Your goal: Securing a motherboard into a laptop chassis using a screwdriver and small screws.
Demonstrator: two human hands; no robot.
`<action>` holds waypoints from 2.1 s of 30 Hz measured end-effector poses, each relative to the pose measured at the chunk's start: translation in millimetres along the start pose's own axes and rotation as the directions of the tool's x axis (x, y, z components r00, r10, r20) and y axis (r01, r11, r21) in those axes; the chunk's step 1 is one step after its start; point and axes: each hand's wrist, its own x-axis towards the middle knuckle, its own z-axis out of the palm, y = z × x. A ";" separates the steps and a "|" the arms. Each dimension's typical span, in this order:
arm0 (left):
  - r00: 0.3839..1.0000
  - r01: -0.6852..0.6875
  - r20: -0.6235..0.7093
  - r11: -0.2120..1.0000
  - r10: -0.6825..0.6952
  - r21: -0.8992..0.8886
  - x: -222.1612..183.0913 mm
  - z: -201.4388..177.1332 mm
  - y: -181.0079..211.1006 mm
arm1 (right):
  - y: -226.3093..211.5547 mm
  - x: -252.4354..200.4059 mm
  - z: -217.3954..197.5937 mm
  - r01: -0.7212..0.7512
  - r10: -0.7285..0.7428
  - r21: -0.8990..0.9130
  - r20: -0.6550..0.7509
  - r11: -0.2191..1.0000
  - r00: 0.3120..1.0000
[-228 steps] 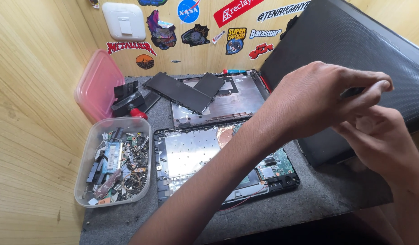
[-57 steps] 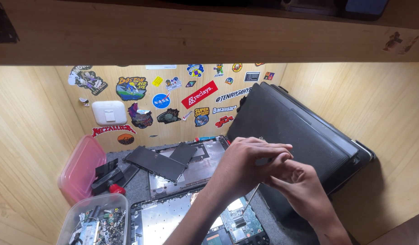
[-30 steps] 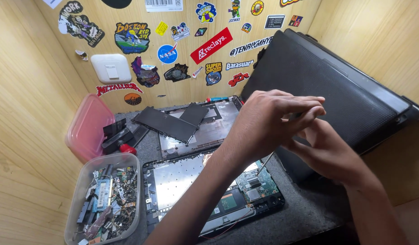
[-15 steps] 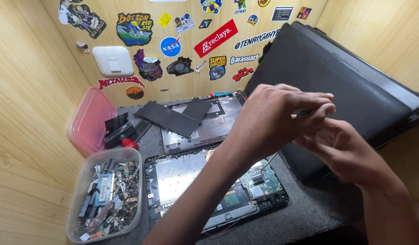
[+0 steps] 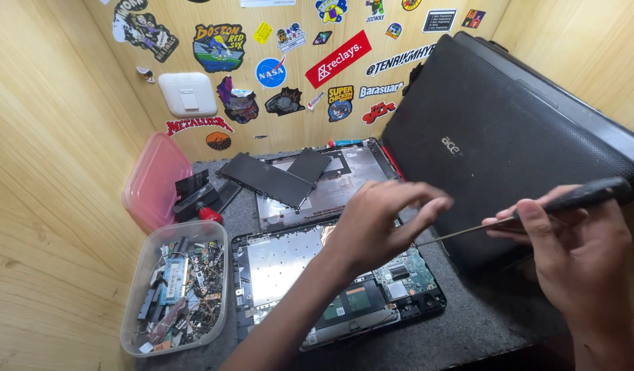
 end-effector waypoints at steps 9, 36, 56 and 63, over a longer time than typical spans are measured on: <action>0.981 0.172 0.049 0.962 -0.187 0.212 -38.9 25.4 -39.5 | 20.0 11.3 4.1 0.107 -0.102 0.105 -0.052 0.989 0.993; 0.908 0.418 -0.100 0.893 -0.407 0.166 -41.2 28.2 -46.1 | 18.4 3.8 17.5 -0.066 0.111 0.211 -0.209 0.975 0.972; 0.817 0.573 0.002 0.811 -0.577 0.115 -34.3 14.7 -40.8 | 25.0 -3.7 1.6 0.022 0.023 0.241 -0.181 0.970 0.983; 0.823 0.565 -0.016 0.817 -0.567 0.112 -35.7 16.3 -41.4 | 42.1 -17.0 16.2 0.034 0.031 0.285 -0.223 0.958 0.974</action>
